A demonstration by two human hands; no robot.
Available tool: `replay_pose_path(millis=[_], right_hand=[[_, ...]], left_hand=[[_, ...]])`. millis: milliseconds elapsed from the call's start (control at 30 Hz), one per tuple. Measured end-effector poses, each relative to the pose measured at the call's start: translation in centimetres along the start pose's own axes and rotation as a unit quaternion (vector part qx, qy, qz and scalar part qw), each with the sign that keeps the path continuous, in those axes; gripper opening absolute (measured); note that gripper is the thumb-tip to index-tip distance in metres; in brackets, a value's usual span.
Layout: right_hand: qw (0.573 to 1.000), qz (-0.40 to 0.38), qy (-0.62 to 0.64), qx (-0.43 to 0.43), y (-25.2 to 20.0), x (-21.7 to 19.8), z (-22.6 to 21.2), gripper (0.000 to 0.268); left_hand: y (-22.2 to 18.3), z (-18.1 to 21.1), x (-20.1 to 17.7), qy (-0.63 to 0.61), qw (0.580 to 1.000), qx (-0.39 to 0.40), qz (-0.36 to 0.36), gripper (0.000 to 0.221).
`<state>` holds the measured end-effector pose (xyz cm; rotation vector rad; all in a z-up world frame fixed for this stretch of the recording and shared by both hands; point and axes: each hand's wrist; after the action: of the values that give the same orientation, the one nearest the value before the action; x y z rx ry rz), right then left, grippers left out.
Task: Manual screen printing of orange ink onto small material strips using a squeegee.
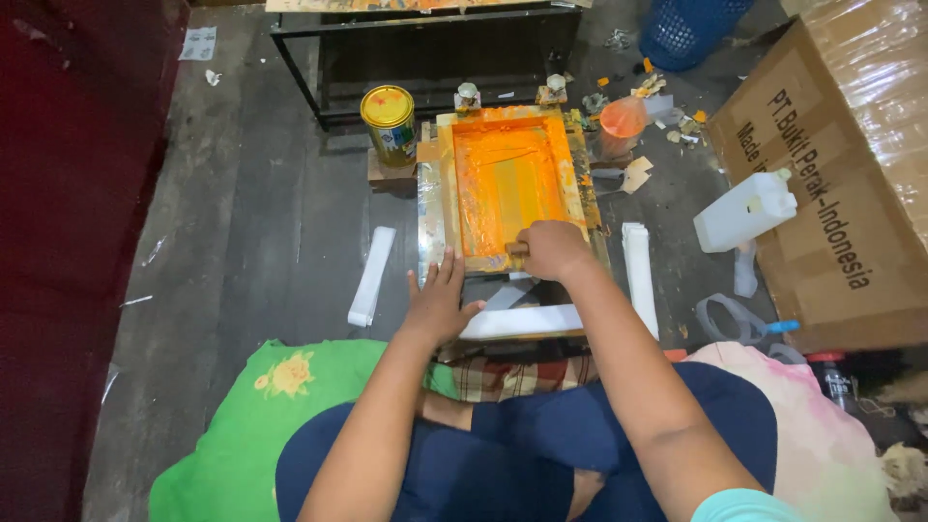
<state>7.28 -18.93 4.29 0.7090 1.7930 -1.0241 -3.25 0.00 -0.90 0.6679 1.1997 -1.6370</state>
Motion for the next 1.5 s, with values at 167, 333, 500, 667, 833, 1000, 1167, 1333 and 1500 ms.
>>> replay_pose_path(millis=[167,333,500,667,833,1000,1167,1333,1500], right_hand=[[0.999,0.049,-0.016,-0.002,0.2,2.0,0.8,0.045],[0.998,0.049,-0.024,0.003,0.7,2.4,0.9,0.044],[1.000,0.008,-0.025,0.016,0.1,0.2,-0.3,0.041],[0.996,-0.025,-0.087,0.018,3.2,0.0,0.7,0.037],[0.996,0.014,-0.082,0.037,7.0,-2.2,1.7,0.028],[0.972,0.227,-0.054,0.006,9.9,-1.4,3.8,0.012],[0.984,0.164,-0.066,0.018,10.7,3.2,4.4,0.052],[0.993,0.108,-0.045,0.032,8.2,3.0,3.9,0.061],[0.998,-0.005,-0.042,0.051,2.2,2.1,1.7,0.043]], left_hand=[[-1.7,0.8,-0.4,-0.005,1.000,0.003,-0.023,0.090],[-1.9,1.0,-0.6,0.003,0.999,0.001,-0.033,0.089],[-1.9,1.4,-1.4,0.005,0.999,-0.008,-0.036,0.089],[-1.3,1.7,-2.5,-0.013,0.999,-0.017,-0.047,0.089],[0.3,1.4,-2.7,-0.022,0.999,-0.018,-0.034,0.086],[0.8,1.7,-3.4,-0.058,0.998,-0.014,0.008,0.086],[0.7,1.7,-3.3,-0.052,0.999,-0.012,0.013,0.086],[1.5,0.7,-1.7,-0.032,0.999,-0.001,0.018,0.088],[0.8,0.7,-1.3,0.000,1.000,-0.009,0.026,0.089]])
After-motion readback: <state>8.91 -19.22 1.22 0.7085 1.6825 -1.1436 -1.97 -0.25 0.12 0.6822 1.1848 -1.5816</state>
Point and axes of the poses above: each hand's wrist, its own y-axis towards the middle knuckle, its own x-axis out of the palm, z = x × y, and after that the axes turned 1 degree about z, right-handed
